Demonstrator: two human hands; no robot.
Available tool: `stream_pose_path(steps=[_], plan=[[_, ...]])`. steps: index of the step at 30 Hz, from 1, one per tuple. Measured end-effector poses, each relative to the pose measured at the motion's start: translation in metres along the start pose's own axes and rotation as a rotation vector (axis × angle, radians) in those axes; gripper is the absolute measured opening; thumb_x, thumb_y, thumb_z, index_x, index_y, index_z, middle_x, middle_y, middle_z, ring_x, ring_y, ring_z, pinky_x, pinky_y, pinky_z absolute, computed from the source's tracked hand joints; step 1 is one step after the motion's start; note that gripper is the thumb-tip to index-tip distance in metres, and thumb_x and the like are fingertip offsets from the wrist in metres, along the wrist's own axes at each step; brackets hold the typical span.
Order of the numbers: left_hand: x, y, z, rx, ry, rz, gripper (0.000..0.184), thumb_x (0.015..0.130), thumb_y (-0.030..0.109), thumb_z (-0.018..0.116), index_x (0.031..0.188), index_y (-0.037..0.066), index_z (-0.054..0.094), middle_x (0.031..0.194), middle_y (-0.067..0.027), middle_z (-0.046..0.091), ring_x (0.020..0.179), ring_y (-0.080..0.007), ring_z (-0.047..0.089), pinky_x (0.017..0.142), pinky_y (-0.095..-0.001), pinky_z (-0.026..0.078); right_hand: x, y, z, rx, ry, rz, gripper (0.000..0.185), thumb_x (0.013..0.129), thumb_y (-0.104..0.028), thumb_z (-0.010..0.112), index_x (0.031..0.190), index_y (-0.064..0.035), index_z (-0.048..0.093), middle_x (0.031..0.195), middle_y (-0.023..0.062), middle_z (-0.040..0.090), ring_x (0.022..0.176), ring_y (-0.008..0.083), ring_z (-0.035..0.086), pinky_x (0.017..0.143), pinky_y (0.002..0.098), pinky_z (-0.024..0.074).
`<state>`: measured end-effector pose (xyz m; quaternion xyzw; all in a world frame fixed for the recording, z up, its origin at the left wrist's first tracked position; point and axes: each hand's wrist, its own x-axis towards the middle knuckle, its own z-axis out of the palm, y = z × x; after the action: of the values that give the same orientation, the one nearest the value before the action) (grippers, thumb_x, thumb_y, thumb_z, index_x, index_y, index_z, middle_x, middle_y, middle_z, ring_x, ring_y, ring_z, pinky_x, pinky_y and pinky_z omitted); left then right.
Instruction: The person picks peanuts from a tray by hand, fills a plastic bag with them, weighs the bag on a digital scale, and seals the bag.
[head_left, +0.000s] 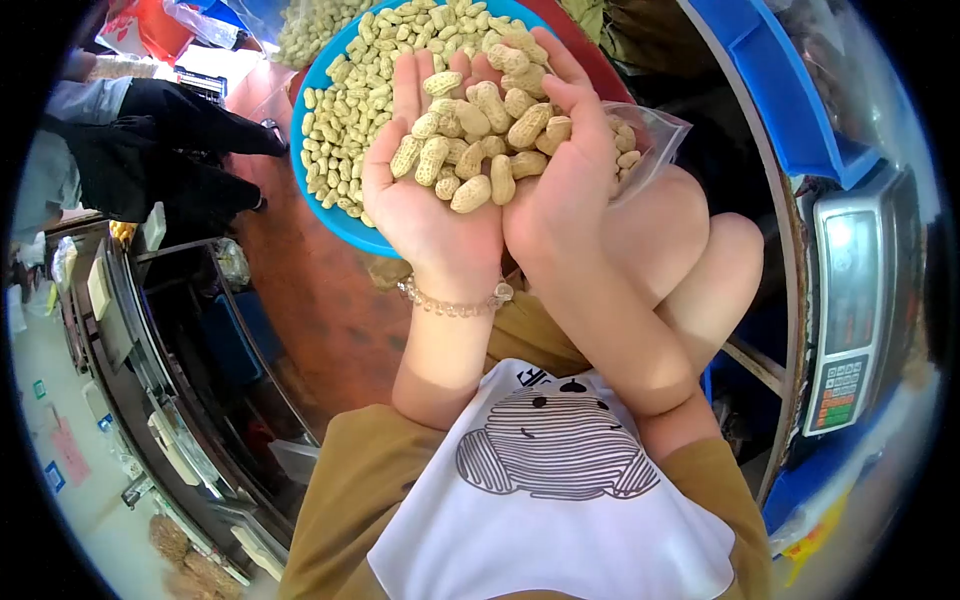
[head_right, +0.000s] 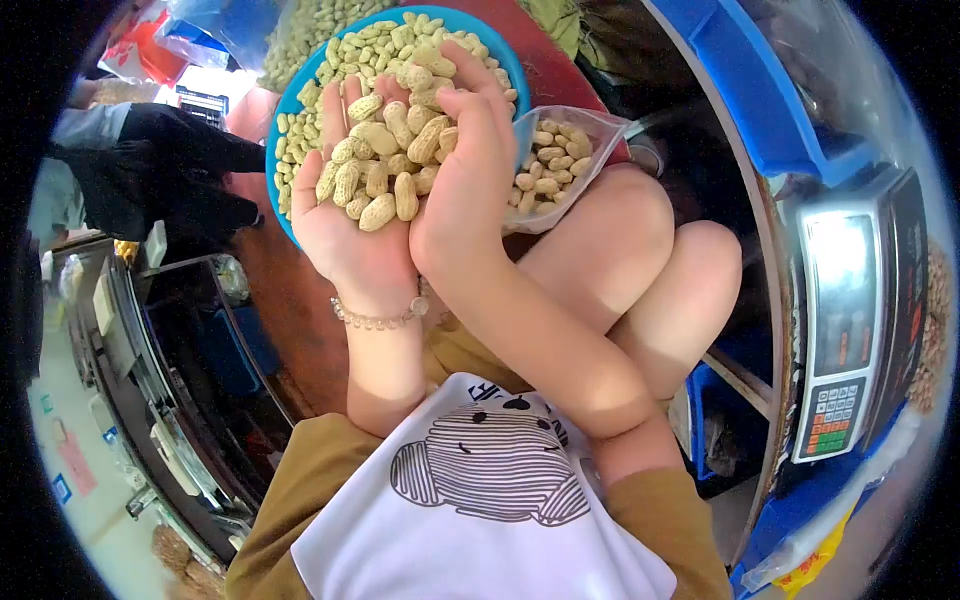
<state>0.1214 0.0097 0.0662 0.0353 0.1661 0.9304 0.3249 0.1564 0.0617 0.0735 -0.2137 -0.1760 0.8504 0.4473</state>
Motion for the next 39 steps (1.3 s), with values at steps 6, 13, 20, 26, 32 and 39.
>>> stream_pose_path(steps=[6, 13, 20, 26, 32, 39], plan=[[0.008, 0.012, -0.008, -0.011, 0.081, -0.022, 0.058, 0.088, 0.018, 0.041, 0.144, 0.002, 0.035, 0.148, -0.0093, 0.035, 0.136, -0.0302, 0.035, 0.115, -0.0454, 0.025, -0.007, 0.008, 0.003, -0.089, -0.056, 0.029, 0.049, 0.082, -0.002, 0.050, 0.131, -0.0030, 0.047, 0.125, 0.0121, 0.053, 0.112, 0.0202, 0.055, 0.098, 0.0315, 0.0449], [0.016, 0.020, -0.006, 0.083, 0.152, -0.019, 0.061, 0.083, 0.008, 0.045, 0.143, 0.001, 0.036, 0.144, -0.0090, 0.040, 0.133, -0.0299, 0.038, 0.114, -0.0437, 0.030, -0.001, 0.028, -0.003, -0.185, -0.164, -0.044, 0.060, 0.077, 0.006, 0.052, 0.135, -0.0040, 0.043, 0.125, 0.0134, 0.052, 0.113, 0.0208, 0.054, 0.096, 0.0305, 0.0464], [0.040, 0.024, -0.036, -0.107, 0.117, 0.015, 0.062, 0.083, 0.011, 0.044, 0.144, 0.002, 0.035, 0.147, -0.0085, 0.037, 0.136, -0.0309, 0.034, 0.116, -0.0432, 0.026, 0.030, 0.056, -0.008, -0.244, -0.150, -0.014, 0.051, 0.077, 0.002, 0.053, 0.127, -0.0006, 0.049, 0.121, 0.0124, 0.052, 0.110, 0.0186, 0.052, 0.095, 0.0295, 0.0447], [0.046, 0.032, -0.070, -0.399, 0.086, -0.063, 0.059, 0.087, 0.016, 0.037, 0.144, 0.005, 0.035, 0.150, -0.0087, 0.036, 0.141, -0.0299, 0.028, 0.117, -0.0434, 0.021, 0.039, 0.069, -0.009, -0.280, -0.141, 0.041, 0.046, 0.079, -0.001, 0.058, 0.125, -0.0003, 0.054, 0.121, 0.0120, 0.054, 0.110, 0.0179, 0.053, 0.095, 0.0290, 0.0443], [0.048, 0.030, -0.091, -0.588, 0.122, -0.069, 0.055, 0.091, 0.018, 0.032, 0.145, 0.008, 0.036, 0.150, -0.0087, 0.036, 0.142, -0.0282, 0.027, 0.118, -0.0440, 0.020, 0.043, 0.075, -0.019, -0.322, -0.106, 0.131, 0.044, 0.082, -0.001, 0.054, 0.126, -0.0011, 0.054, 0.124, 0.0101, 0.054, 0.114, 0.0194, 0.054, 0.099, 0.0292, 0.0437], [0.059, 0.041, -0.101, -0.601, 0.119, -0.034, 0.052, 0.092, 0.019, 0.032, 0.143, 0.009, 0.039, 0.148, -0.0086, 0.039, 0.139, -0.0303, 0.032, 0.116, -0.0462, 0.023, 0.050, 0.083, -0.042, -0.664, -0.303, -0.016, 0.019, 0.078, -0.011, 0.066, 0.096, -0.0094, 0.071, 0.124, 0.0123, 0.051, 0.125, 0.0239, 0.043, 0.103, 0.0360, 0.0352]])
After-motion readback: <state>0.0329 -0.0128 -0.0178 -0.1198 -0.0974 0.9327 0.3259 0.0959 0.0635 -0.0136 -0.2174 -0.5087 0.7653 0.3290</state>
